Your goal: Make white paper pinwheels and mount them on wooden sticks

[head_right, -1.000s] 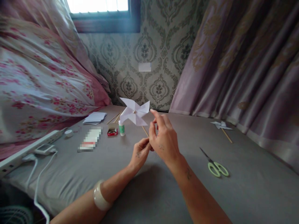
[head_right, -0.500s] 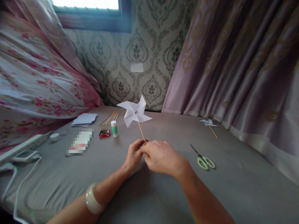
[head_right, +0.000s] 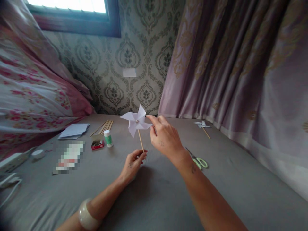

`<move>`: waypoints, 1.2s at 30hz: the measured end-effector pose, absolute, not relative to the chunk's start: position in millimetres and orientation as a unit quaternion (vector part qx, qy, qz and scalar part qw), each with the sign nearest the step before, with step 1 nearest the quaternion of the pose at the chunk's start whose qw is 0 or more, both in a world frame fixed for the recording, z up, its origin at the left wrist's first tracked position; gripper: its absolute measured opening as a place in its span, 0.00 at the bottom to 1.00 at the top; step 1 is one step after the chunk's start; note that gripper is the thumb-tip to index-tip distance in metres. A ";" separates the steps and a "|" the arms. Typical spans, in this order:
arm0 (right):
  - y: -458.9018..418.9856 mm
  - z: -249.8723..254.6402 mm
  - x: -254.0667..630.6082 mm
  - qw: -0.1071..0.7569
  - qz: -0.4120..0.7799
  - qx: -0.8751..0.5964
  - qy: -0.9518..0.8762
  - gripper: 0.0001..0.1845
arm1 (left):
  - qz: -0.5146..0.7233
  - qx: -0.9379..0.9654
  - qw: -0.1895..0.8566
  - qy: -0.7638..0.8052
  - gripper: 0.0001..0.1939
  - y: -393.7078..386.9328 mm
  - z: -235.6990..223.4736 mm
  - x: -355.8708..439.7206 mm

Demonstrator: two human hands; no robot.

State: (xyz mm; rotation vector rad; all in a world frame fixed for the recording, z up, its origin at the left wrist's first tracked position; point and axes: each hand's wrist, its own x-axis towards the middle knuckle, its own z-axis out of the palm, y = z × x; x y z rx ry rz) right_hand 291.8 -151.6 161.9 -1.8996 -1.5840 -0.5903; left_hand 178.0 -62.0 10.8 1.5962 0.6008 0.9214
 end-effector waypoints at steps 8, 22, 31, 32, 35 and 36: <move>-144.9 200.8 310.3 0.112 -0.265 -0.754 -0.591 0.30 | 0.357 0.751 0.506 0.231 0.15 -59.5 7.8 178.5; -185.1 198.8 321.5 0.126 -0.029 -0.749 -0.650 0.17 | 0.331 0.754 0.510 0.247 0.16 -57.6 11.5 178.9; -187.8 177.6 310.0 -0.100 0.081 -0.742 -0.658 0.18 | 0.318 0.742 0.530 0.260 0.18 -56.4 13.6 176.8; -191.3 178.1 308.1 -0.082 0.111 -0.721 -0.679 0.18 | 0.315 0.742 0.531 0.261 0.18 -56.4 13.4 176.9; -189.1 189.4 309.3 0.051 0.018 -0.748 -0.662 0.22 | 0.300 0.754 0.525 0.257 0.19 -56.8 11.9 177.7; -184.3 193.7 311.9 0.086 -0.047 -0.776 -0.624 0.25 | 0.295 0.761 0.518 0.254 0.19 -56.8 11.3 178.1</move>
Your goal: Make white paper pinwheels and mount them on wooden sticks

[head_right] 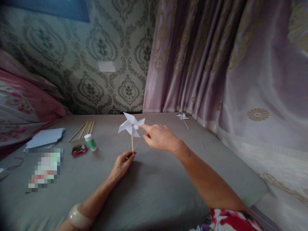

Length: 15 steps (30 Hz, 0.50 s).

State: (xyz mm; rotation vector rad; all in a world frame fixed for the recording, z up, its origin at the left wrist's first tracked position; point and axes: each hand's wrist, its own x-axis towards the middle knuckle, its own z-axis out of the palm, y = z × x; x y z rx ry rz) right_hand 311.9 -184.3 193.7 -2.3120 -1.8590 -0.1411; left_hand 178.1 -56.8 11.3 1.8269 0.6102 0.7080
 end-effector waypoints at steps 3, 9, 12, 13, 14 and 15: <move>-168.7 196.5 320.8 0.094 -0.145 -0.817 -0.551 0.35 | 0.287 0.781 0.497 0.247 0.19 -56.3 10.3 178.7; -180.5 153.2 314.7 -0.162 0.185 -0.738 -0.629 0.20 | 0.291 0.764 0.509 0.269 0.21 -53.1 11.2 177.2; -192.8 129.4 305.6 -0.093 0.238 -0.687 -0.680 0.15 | 0.284 0.743 0.537 0.282 0.22 -53.8 13.2 177.8; -194.1 122.1 303.2 -0.055 0.217 -0.701 -0.677 0.14 | 0.281 0.736 0.547 0.283 0.22 -54.5 14.1 178.0; -193.7 114.7 301.0 -0.011 0.192 -0.723 -0.663 0.13 | 0.278 0.729 0.558 0.284 0.22 -55.1 15.2 178.0; -191.8 106.7 298.9 0.038 0.168 -0.752 -0.637 0.13 | 0.276 0.720 0.569 0.285 0.22 -55.7 16.3 177.9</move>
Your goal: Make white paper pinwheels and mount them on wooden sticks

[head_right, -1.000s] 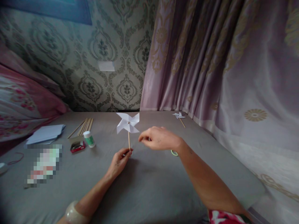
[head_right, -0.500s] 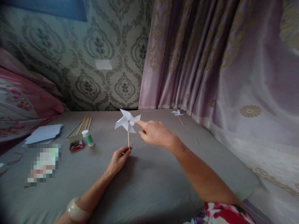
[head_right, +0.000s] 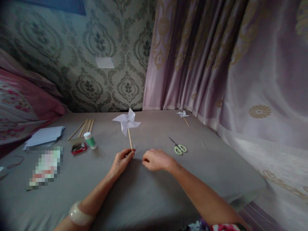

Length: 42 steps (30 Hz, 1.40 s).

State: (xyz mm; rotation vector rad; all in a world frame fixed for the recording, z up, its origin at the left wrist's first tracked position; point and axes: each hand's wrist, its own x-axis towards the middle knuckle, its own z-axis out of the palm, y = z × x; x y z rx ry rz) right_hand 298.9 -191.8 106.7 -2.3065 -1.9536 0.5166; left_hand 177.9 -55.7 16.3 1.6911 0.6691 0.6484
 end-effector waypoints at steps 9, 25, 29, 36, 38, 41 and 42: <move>-159.3 33.9 272.9 0.393 0.135 -0.778 -0.471 0.11 | 0.254 0.629 0.673 0.294 0.26 -52.1 15.9 175.6; -142.2 25.8 274.6 0.482 0.225 -0.759 -0.375 0.09 | 0.261 0.557 0.717 0.328 0.26 -48.1 17.7 175.7; -142.0 25.0 275.5 0.503 0.248 -0.746 -0.359 0.10 | 0.256 0.577 0.701 0.332 0.26 -47.2 16.9 176.4; -145.0 16.8 279.9 0.513 0.263 -0.728 -0.372 0.08 | 0.249 0.605 0.682 0.327 0.24 -53.0 20.0 176.7; -145.8 13.4 281.8 0.513 0.271 -0.723 -0.376 0.08 | 0.241 0.617 0.677 0.321 0.24 -55.6 23.7 176.5; -147.7 9.9 282.2 0.508 0.285 -0.720 -0.376 0.10 | 0.229 0.633 0.669 0.316 0.23 -58.7 28.0 175.7; -148.6 9.4 281.7 0.509 0.290 -0.719 -0.375 0.10 | 0.223 0.637 0.667 0.313 0.22 -59.4 28.6 175.3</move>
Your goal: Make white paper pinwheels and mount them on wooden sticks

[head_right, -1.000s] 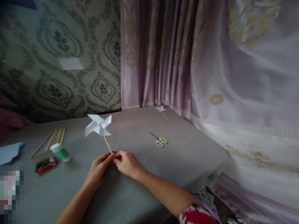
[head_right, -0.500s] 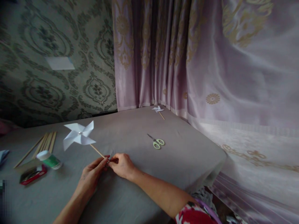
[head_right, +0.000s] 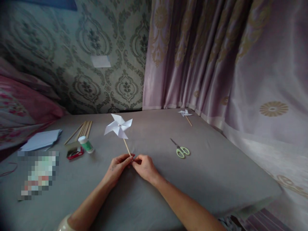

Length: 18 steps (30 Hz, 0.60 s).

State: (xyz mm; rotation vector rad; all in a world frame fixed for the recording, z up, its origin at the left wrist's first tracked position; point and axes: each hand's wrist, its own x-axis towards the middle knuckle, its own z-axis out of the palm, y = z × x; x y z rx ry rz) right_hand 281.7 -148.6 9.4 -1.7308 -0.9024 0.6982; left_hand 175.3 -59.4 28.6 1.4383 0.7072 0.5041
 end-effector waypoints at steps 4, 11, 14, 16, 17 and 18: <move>-153.1 9.7 277.4 0.519 0.296 -0.714 -0.364 0.10 | 0.209 0.651 0.669 0.293 0.22 -61.4 28.4 174.4; -159.7 15.2 288.9 0.524 0.315 -0.720 -0.327 0.11 | 0.191 0.676 0.650 0.290 0.26 -63.4 33.0 175.7; -161.2 24.1 318.6 0.527 0.295 -0.742 -0.290 0.07 | 0.199 0.697 0.615 0.311 0.29 -60.0 32.4 176.3; -162.7 32.9 347.6 0.514 0.254 -0.774 -0.268 0.05 | 0.201 0.704 0.601 0.320 0.30 -56.6 30.6 176.9; -163.7 37.4 364.3 0.501 0.219 -0.799 -0.249 0.06 | 0.200 0.707 0.598 0.320 0.30 -55.1 29.7 177.3; -164.9 41.6 381.8 0.496 0.198 -0.812 -0.235 0.06 | 0.198 0.709 0.596 0.320 0.30 -53.8 28.9 177.8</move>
